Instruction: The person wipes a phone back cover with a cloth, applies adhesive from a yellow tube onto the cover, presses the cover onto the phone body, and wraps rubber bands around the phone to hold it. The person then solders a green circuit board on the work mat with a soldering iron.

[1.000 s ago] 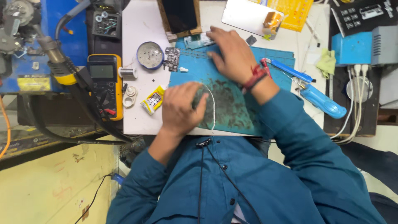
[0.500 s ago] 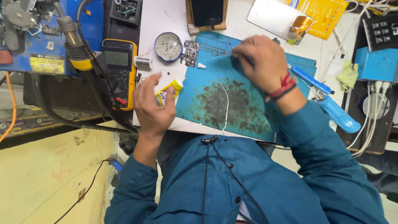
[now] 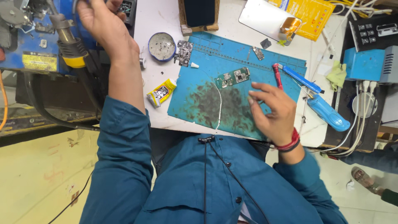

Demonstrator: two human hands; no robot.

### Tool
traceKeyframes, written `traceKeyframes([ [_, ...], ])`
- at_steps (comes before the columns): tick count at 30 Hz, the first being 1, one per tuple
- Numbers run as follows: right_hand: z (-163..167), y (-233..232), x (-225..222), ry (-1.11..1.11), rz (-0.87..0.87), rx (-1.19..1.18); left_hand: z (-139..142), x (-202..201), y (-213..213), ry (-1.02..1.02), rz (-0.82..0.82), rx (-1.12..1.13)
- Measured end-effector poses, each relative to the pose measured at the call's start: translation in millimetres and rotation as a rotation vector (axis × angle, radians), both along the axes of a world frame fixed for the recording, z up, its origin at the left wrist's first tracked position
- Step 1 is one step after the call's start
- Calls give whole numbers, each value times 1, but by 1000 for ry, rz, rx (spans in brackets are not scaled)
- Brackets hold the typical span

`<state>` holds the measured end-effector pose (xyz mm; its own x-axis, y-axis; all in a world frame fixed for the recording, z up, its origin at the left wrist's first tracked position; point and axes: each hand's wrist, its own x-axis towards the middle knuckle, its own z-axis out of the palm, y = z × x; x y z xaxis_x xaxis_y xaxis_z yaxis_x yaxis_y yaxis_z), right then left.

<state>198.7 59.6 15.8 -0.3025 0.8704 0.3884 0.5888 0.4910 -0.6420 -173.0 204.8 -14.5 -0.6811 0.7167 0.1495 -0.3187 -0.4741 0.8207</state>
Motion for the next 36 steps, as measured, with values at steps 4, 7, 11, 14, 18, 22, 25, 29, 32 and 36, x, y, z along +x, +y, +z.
traceKeyframes([
  [4,-10,-22,-3,128,-7,-19,7,15,-24,169,58,135],
  [7,-13,-31,-9,149,35,-37,15,51,-74,528,110,60],
  [11,-15,-30,-21,144,103,129,18,122,-152,964,-83,150],
  [14,-21,-26,-28,72,102,251,17,159,-187,1240,-317,196],
  [18,-29,-16,-24,50,-64,281,24,186,-209,1348,-594,161],
  [22,-27,6,2,-43,-271,372,43,195,-226,854,-979,153],
  [25,-23,21,34,-118,-454,413,55,182,-240,650,-1366,237],
  [29,-32,16,64,556,-337,226,46,164,-234,405,-1364,113],
  [32,-47,3,65,799,-396,99,21,162,-201,927,-717,-149],
  [36,-68,-12,46,958,-356,-97,-6,159,-159,1423,-339,-154],
])
